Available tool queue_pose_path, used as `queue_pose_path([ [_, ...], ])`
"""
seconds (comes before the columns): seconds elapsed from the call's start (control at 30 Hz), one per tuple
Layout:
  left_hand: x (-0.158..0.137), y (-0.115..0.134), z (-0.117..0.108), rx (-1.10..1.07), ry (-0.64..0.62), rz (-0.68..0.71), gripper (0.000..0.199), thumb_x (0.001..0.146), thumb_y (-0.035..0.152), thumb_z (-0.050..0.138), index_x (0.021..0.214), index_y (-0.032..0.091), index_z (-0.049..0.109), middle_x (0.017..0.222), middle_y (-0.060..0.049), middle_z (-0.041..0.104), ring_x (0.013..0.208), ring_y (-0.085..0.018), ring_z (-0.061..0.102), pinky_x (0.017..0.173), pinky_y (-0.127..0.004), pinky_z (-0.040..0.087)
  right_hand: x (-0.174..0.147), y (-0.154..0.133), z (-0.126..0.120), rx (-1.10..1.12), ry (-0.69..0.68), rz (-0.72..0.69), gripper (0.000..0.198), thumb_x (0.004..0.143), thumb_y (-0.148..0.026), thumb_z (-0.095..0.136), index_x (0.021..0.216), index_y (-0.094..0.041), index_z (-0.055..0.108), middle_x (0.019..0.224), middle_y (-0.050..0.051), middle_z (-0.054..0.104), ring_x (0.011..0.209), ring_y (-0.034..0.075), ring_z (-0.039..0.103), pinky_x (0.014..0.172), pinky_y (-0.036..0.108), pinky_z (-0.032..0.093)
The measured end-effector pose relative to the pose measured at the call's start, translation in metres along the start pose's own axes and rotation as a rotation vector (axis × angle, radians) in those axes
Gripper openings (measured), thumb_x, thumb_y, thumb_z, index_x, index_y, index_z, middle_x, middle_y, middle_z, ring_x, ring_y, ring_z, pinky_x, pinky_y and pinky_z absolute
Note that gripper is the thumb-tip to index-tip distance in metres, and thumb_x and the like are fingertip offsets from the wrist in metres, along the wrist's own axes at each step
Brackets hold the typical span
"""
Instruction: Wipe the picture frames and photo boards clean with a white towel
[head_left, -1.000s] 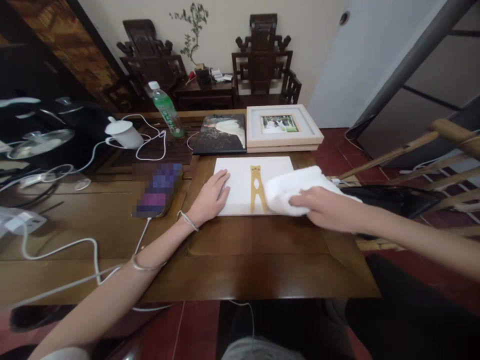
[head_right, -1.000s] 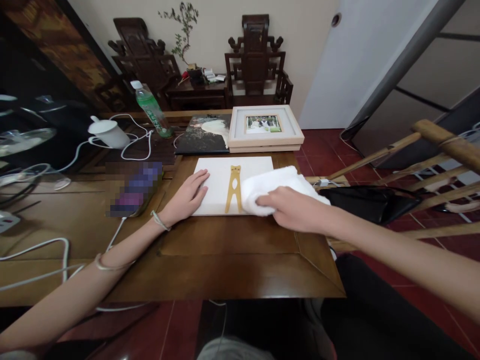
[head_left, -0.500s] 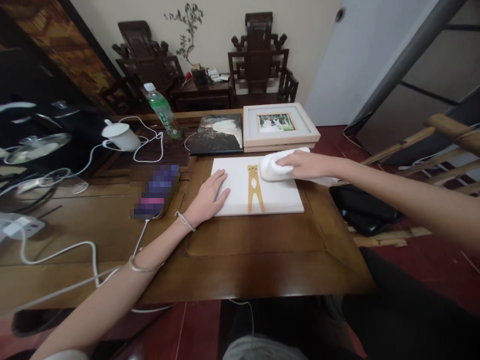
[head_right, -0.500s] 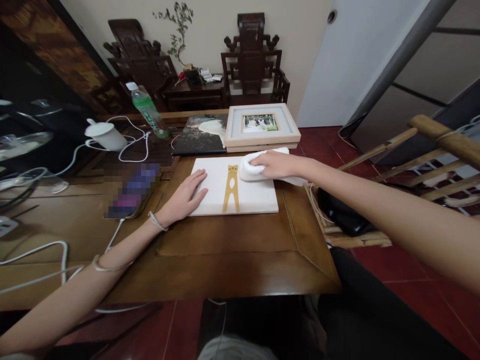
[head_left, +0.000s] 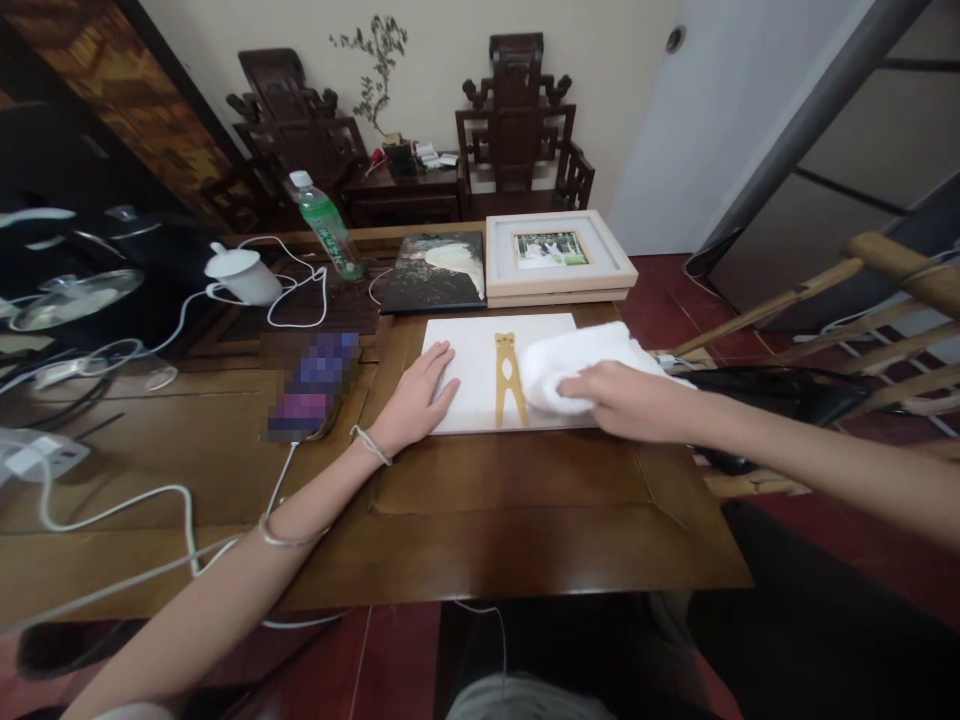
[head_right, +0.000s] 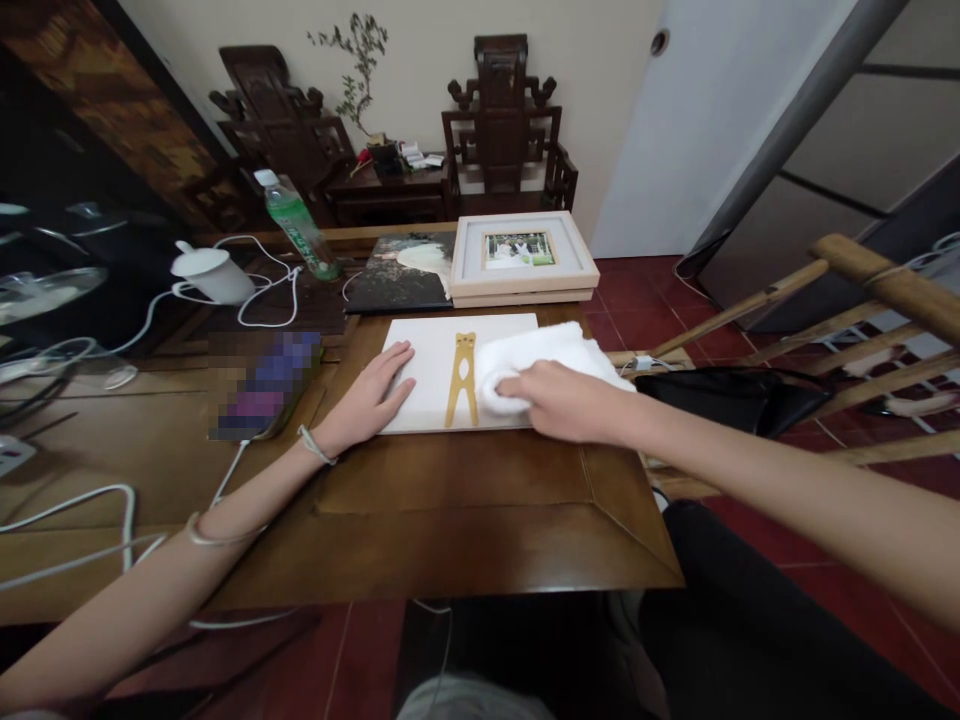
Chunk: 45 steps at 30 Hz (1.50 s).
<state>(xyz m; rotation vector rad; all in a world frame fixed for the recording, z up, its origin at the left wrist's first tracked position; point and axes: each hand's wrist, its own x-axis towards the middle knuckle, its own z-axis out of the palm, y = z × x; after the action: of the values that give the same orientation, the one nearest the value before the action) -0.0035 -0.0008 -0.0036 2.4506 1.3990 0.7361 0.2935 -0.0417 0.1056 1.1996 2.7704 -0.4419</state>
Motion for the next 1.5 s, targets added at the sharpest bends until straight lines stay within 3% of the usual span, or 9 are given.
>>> queue_pose_path([
  [0.13,0.0,0.0,0.0,0.001,0.0,0.001,0.052,0.096,0.039,0.039,0.139,0.009,0.044,0.15,-0.02,0.039,0.142,-0.029,0.033,0.117,-0.05,0.027,-0.032,-0.026,0.0,0.095,-0.117,-0.003,0.027,0.063,0.003,0.039,0.073,-0.021,0.045,0.07,0.002,0.054,0.068,0.017,0.053,0.06,0.026,0.032],
  [0.23,0.0,0.0,0.0,0.002,0.001,0.002,0.052,0.096,0.039,0.04,0.139,0.011,0.043,0.151,-0.019,0.039,0.142,-0.03,0.033,0.116,-0.051,0.028,-0.032,-0.023,-0.009,0.144,-0.151,-0.014,0.026,0.061,0.003,0.04,0.07,-0.021,0.043,0.069,0.0,0.054,0.068,0.016,0.053,0.06,0.025,0.032],
  [0.47,0.0,0.0,-0.002,0.008,-0.02,0.002,0.053,0.096,0.04,0.039,0.14,0.011,0.042,0.151,-0.019,0.038,0.142,-0.03,0.033,0.116,-0.051,0.027,0.031,0.029,-0.03,0.139,-0.044,-0.065,0.02,0.064,-0.001,0.043,0.067,-0.021,0.041,0.068,0.001,0.052,0.067,0.016,0.049,0.063,0.028,0.032],
  [0.63,0.0,0.0,-0.003,0.005,-0.024,0.007,0.053,0.096,0.04,0.039,0.141,0.012,0.041,0.152,-0.018,0.037,0.142,-0.028,0.033,0.117,-0.049,0.027,0.072,0.06,-0.037,0.072,0.047,0.047,0.023,0.066,-0.007,0.044,0.083,-0.018,0.055,0.092,0.008,0.063,0.082,0.022,0.053,0.072,0.031,0.035],
  [0.73,-0.001,0.0,-0.002,0.001,-0.024,0.0,0.053,0.096,0.041,0.039,0.141,0.011,0.042,0.151,-0.019,0.037,0.142,-0.029,0.032,0.117,-0.05,0.027,0.082,0.068,-0.037,0.02,0.088,0.077,0.026,0.067,-0.008,0.044,0.087,-0.018,0.057,0.089,0.009,0.063,0.083,0.023,0.053,0.072,0.031,0.035],
  [1.0,0.0,0.0,-0.001,0.0,-0.015,-0.011,0.053,0.096,0.041,0.039,0.14,0.01,0.043,0.151,-0.019,0.038,0.142,-0.029,0.032,0.117,-0.049,0.027,0.032,0.032,-0.008,0.015,0.087,-0.081,0.023,0.061,0.0,0.041,0.071,-0.021,0.043,0.062,0.0,0.046,0.063,0.017,0.044,0.062,0.028,0.029],
  [1.23,0.001,0.001,-0.001,0.02,-0.033,-0.003,0.058,0.097,0.041,0.035,0.143,0.005,0.039,0.153,-0.021,0.035,0.144,-0.029,0.028,0.119,-0.047,0.024,-0.037,-0.028,0.005,0.14,-0.067,-0.027,0.027,0.061,0.003,0.039,0.072,-0.021,0.043,0.07,0.0,0.051,0.067,0.015,0.05,0.06,0.025,0.029],
  [1.37,0.002,0.002,-0.002,0.034,-0.064,-0.008,0.059,0.098,0.041,0.032,0.144,0.005,0.038,0.154,-0.02,0.033,0.146,-0.029,0.024,0.119,-0.048,0.022,-0.032,-0.026,-0.004,0.183,-0.113,-0.052,0.025,0.061,0.003,0.039,0.069,-0.021,0.038,0.067,-0.001,0.048,0.065,0.015,0.049,0.059,0.025,0.029],
  [1.5,0.002,0.003,-0.003,0.046,-0.079,-0.014,0.057,0.098,0.04,0.029,0.144,0.007,0.039,0.154,-0.018,0.034,0.146,-0.028,0.025,0.119,-0.049,0.022,0.001,-0.004,-0.014,0.127,-0.034,-0.068,0.023,0.067,0.001,0.039,0.072,-0.021,0.04,0.067,0.0,0.047,0.068,0.017,0.05,0.062,0.027,0.031],
])
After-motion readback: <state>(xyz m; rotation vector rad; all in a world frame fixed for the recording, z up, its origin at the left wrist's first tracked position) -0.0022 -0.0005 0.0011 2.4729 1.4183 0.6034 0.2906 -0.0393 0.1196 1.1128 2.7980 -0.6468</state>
